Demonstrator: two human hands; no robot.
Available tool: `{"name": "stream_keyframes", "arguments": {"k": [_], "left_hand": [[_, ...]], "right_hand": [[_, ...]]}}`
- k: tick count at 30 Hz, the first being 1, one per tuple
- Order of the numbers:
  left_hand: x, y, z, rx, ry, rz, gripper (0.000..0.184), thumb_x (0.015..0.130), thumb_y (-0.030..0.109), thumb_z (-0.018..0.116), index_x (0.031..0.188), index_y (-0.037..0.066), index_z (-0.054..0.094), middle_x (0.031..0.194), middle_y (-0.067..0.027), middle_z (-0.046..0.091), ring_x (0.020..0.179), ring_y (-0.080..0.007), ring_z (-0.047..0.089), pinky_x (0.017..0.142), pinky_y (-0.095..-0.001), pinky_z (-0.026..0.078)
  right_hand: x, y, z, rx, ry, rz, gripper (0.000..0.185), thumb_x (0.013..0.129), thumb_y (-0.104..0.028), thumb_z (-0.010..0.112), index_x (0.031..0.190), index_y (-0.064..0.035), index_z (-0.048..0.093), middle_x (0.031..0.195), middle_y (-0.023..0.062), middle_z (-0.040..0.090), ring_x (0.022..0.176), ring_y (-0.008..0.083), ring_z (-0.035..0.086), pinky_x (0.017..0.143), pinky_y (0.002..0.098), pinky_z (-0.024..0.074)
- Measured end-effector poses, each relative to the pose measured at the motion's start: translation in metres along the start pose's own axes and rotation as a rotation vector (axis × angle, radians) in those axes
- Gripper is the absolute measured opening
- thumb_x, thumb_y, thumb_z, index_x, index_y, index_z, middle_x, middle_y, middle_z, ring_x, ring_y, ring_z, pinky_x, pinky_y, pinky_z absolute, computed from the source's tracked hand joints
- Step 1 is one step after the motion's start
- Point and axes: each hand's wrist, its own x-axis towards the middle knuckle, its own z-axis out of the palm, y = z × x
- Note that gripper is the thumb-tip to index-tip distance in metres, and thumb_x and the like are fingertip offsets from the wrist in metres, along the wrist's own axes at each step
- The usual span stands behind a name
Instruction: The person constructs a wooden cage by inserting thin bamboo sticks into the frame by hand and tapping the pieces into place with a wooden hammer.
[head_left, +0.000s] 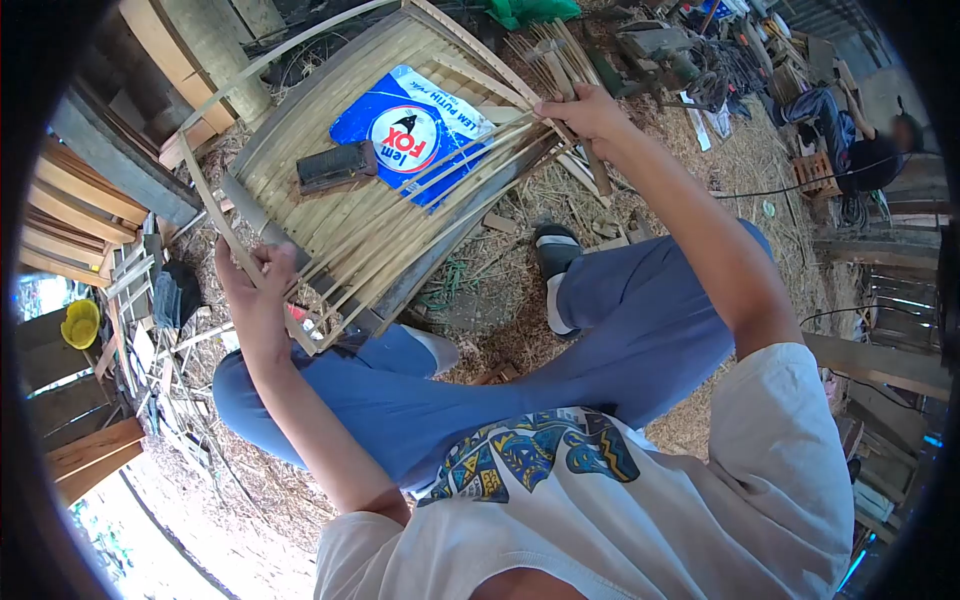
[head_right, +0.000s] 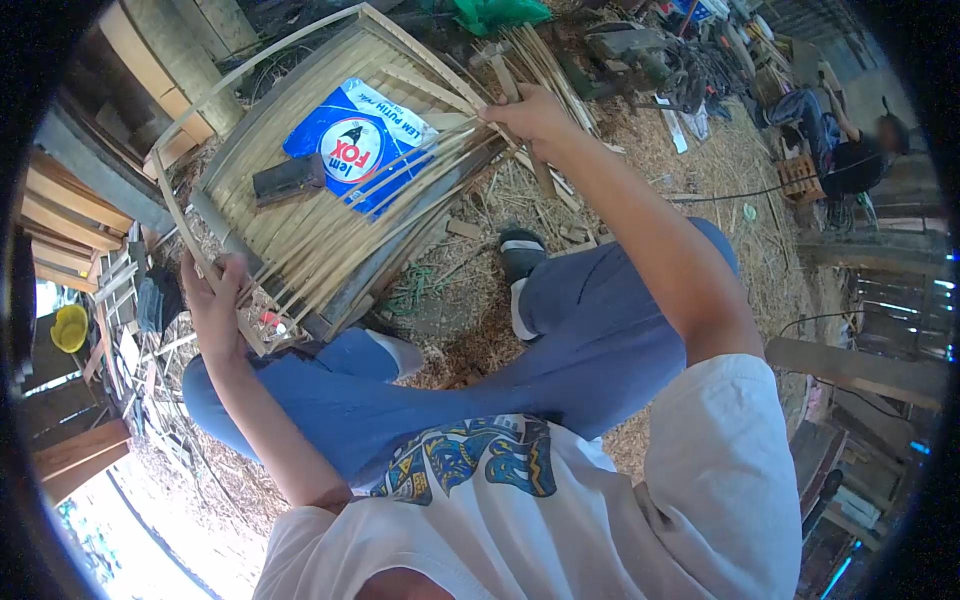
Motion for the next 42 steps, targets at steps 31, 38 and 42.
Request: {"name": "stream_keyframes", "arguments": {"k": [31,38,42], "left_hand": [[-0.010,0.004,0.004,0.305,-0.014,-0.021,0.107,0.072,0.009,0.090,0.153,-0.007,0.022,0.080,0.0000,0.053,0.068,-0.0074,0.052,0.056,-0.0202,0.045],[-0.009,0.003,0.006,0.376,0.004,-0.001,0.111,0.071,0.013,0.092,0.154,-0.008,0.021,0.080,0.0010,0.053,0.068,-0.0087,0.051,0.058,-0.0216,0.042],[-0.011,0.005,0.007,0.361,0.011,-0.004,0.111,0.070,0.010,0.091,0.154,-0.007,0.021,0.081,0.0007,0.052,0.068,-0.0088,0.051,0.058,-0.0216,0.042]], "right_hand": [[0.001,0.004,-0.005,0.063,-0.040,-0.003,0.026,0.083,-0.005,0.080,0.088,-0.0087,0.055,0.093,0.0052,0.070,0.087,0.0125,0.066,0.080,0.0276,0.0527],[0.005,0.009,-0.005,0.094,-0.050,-0.026,0.025,0.084,-0.002,0.078,0.086,-0.0082,0.054,0.097,0.0085,0.072,0.089,0.0147,0.068,0.081,0.0285,0.0545],[0.003,0.008,-0.004,0.108,-0.047,-0.030,0.025,0.084,-0.002,0.079,0.086,-0.0081,0.055,0.095,0.0083,0.072,0.090,0.0147,0.068,0.081,0.0287,0.0539]]}}
